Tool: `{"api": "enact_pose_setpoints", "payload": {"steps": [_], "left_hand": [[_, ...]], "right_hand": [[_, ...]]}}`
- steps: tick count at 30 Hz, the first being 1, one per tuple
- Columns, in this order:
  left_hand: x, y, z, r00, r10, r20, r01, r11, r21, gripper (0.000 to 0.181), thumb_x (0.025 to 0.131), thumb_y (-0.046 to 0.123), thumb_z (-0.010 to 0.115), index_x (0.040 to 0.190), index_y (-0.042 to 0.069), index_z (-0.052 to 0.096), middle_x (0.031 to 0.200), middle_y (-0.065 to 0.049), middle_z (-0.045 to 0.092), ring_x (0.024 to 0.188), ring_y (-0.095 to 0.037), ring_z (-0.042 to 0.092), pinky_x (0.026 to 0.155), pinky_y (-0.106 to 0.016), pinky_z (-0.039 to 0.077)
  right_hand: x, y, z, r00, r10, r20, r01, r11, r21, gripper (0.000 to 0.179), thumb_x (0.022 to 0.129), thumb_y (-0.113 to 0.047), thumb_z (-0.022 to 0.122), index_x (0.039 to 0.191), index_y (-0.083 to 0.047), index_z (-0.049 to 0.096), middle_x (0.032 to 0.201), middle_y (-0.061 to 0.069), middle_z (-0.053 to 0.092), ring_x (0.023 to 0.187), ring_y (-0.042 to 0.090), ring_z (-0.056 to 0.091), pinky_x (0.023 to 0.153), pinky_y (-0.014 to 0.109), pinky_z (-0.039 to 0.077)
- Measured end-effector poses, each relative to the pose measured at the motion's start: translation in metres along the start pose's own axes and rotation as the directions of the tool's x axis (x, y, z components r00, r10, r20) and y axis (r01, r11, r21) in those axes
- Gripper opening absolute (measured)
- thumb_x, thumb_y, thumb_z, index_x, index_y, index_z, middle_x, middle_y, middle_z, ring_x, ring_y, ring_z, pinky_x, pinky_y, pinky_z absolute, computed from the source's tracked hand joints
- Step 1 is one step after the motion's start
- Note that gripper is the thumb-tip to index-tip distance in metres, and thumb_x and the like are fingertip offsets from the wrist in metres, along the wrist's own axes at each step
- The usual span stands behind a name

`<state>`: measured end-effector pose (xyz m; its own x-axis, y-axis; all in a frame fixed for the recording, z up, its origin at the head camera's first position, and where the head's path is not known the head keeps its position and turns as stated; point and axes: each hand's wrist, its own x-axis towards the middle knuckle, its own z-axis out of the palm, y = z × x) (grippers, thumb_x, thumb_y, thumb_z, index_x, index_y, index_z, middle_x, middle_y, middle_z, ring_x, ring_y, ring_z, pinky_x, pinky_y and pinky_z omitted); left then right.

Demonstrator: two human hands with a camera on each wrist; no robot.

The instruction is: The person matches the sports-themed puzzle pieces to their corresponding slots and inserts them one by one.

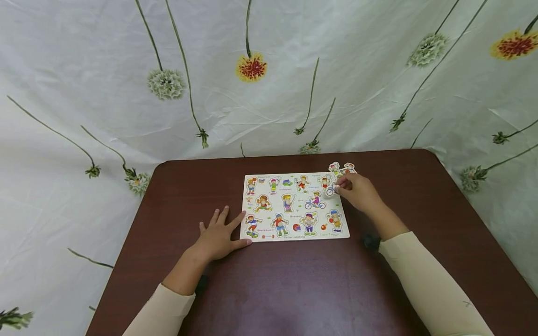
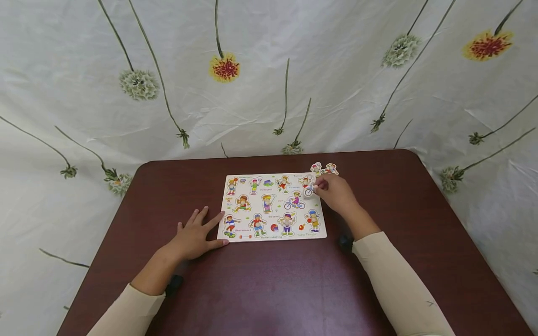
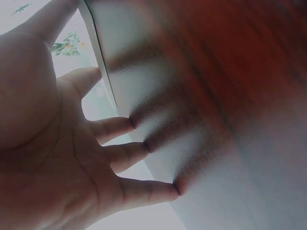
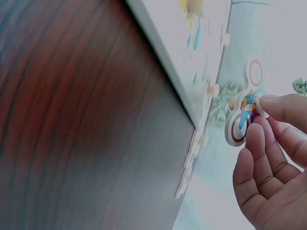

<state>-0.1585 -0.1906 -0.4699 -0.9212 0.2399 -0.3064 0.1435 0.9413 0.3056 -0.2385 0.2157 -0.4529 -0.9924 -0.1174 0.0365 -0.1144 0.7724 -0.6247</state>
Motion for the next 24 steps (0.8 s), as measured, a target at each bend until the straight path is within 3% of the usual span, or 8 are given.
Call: {"api": "enact_pose_setpoints", "payload": {"steps": [14,24], "left_hand": [[0.0,0.0,-0.001,1.0,-0.006,0.007,0.006,1.0,-0.005,0.087,0.089,0.066,0.064,0.161,0.031,0.028,0.169,-0.023,0.011,0.156,-0.05,0.006,0.11,-0.083,0.009],[0.0,-0.001,0.0,1.0,-0.001,0.003,0.001,1.0,-0.007,0.087,0.089,0.066,0.064,0.161,0.031,0.029,0.169,-0.023,0.011,0.156,-0.05,0.006,0.11,-0.083,0.009]], "right_hand": [[0.002,-0.027,0.021,0.991,-0.088,0.1,0.088,0.996,-0.003,0.009,0.094,-0.015,0.071,0.099,-0.007,0.07,0.091,0.007,0.067,0.081,0.019,0.06,0.07,0.031,0.047],[0.01,-0.036,0.034,0.979,-0.077,0.188,0.094,0.992,-0.084,0.01,0.092,-0.017,0.074,0.093,-0.009,0.068,0.087,0.004,0.067,0.079,0.017,0.059,0.069,0.029,0.046]]}}
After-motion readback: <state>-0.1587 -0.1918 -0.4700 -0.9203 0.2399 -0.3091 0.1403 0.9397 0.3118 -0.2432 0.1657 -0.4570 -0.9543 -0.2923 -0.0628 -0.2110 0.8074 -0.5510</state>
